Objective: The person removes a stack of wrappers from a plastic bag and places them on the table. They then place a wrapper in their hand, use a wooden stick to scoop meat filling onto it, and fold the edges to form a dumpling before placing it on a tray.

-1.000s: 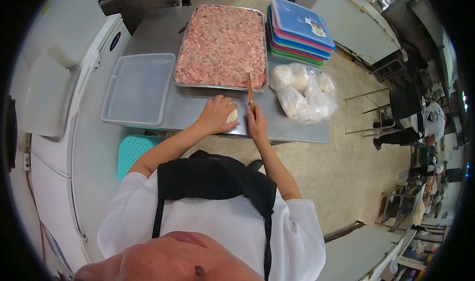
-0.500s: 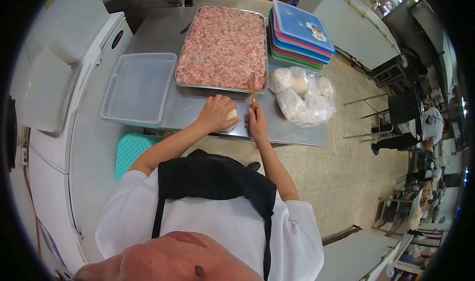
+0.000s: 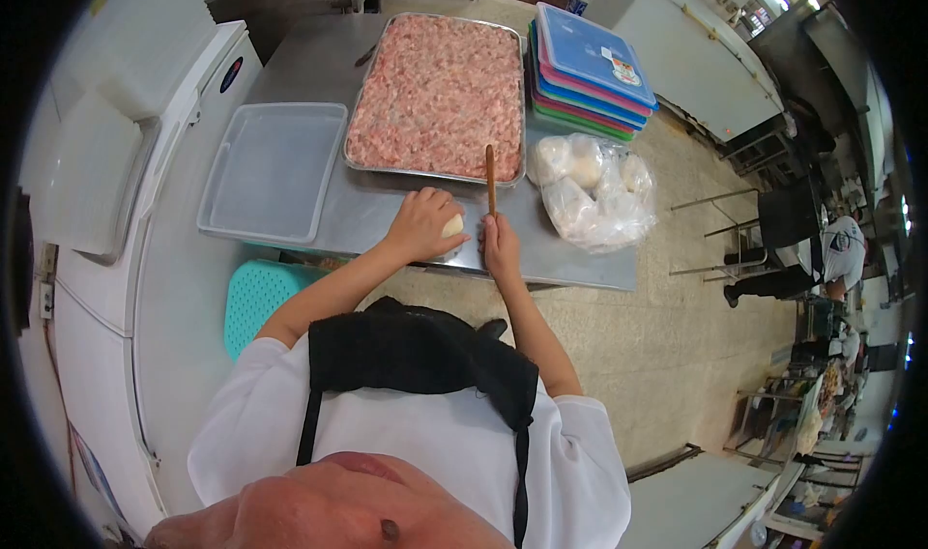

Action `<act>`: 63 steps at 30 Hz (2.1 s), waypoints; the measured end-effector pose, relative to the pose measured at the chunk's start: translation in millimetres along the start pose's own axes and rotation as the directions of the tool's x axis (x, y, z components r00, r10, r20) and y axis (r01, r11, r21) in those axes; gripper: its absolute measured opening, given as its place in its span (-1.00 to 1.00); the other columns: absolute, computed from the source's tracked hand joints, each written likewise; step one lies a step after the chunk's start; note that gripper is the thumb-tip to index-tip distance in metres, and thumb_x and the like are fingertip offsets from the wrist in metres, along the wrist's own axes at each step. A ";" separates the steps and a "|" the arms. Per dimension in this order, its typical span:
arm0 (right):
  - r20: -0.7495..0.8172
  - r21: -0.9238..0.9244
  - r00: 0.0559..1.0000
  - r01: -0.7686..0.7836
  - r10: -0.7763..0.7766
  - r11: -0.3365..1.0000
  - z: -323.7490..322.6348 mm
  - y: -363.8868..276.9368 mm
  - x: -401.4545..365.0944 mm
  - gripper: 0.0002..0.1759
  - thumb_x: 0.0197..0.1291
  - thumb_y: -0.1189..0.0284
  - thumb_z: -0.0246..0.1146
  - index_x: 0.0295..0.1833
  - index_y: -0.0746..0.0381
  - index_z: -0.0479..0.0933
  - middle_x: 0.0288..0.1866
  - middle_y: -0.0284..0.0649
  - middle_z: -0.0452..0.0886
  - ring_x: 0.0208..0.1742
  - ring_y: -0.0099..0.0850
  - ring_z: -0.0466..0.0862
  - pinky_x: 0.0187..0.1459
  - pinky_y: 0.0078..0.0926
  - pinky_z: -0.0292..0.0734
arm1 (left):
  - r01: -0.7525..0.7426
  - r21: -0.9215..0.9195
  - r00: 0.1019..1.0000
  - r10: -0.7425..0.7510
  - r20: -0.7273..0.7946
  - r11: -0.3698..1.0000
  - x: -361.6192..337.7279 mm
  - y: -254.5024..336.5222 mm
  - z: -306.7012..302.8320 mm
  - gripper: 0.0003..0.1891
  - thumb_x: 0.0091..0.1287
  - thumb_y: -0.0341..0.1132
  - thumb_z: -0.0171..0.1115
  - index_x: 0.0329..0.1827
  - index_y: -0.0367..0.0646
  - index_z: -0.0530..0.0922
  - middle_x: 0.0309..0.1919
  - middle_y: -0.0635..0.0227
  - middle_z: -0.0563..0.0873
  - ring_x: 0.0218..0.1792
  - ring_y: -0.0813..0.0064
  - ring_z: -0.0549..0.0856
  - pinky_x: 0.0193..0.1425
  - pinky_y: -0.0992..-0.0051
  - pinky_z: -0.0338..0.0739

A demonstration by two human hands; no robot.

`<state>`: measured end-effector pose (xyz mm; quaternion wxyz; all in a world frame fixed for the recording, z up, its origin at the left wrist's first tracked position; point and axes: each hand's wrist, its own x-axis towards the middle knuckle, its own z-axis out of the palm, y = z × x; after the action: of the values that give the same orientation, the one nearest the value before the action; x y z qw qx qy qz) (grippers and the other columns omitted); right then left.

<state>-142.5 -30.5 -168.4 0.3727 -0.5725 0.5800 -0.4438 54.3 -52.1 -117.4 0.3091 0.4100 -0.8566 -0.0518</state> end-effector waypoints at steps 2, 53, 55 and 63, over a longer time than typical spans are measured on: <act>0.005 -0.022 1.000 0.011 -0.011 1.000 -0.2 2.9 1.2 -0.66 0.49 0.23 -0.04 -0.15 0.28 0.47 -0.56 -0.30 0.48 -0.59 -0.53 0.50 -0.51 -0.53 0.43 | 0.003 0.000 1.000 -0.003 -0.017 1.000 -0.4 0.1 1.4 -0.60 0.02 0.05 0.42 -0.18 0.02 0.64 -0.16 0.38 0.60 -0.07 0.30 0.52 -0.05 0.28 0.34; -0.035 -0.108 0.998 0.056 -0.060 0.993 3.7 10.8 1.0 -0.73 0.39 0.32 0.10 -0.26 0.31 0.49 -0.54 -0.12 0.49 -0.51 -0.30 0.49 -0.39 -0.36 0.41 | 0.042 -0.029 0.999 -0.042 0.023 0.999 2.5 3.7 -3.7 -0.63 0.02 -0.02 0.43 -0.16 0.02 0.63 -0.15 0.38 0.59 -0.06 0.30 0.51 -0.04 0.28 0.35; -0.035 -0.106 0.998 0.051 -0.055 0.993 3.7 10.4 0.9 -0.73 0.39 0.32 0.11 -0.26 0.30 0.49 -0.54 -0.11 0.49 -0.51 -0.30 0.49 -0.39 -0.36 0.41 | 0.041 -0.032 0.999 -0.040 0.023 0.999 2.9 3.6 -3.9 -0.63 0.02 -0.02 0.43 -0.16 0.02 0.62 -0.16 0.38 0.58 -0.06 0.30 0.51 -0.04 0.28 0.35; -0.043 -0.126 0.997 0.053 -0.059 0.991 3.5 9.2 -0.2 -0.73 0.40 0.31 0.11 -0.27 0.30 0.48 -0.55 -0.10 0.47 -0.52 -0.27 0.49 -0.41 -0.34 0.40 | 0.026 -0.031 1.000 -0.026 -0.002 0.999 2.3 2.8 -2.3 -0.62 0.02 -0.01 0.43 -0.17 0.02 0.62 -0.17 0.39 0.59 -0.07 0.30 0.52 -0.05 0.28 0.35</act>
<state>-142.2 -31.1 -178.2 0.3101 -0.6001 0.5987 -0.4303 52.6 -51.6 -113.5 0.3159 0.4161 -0.8499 -0.0687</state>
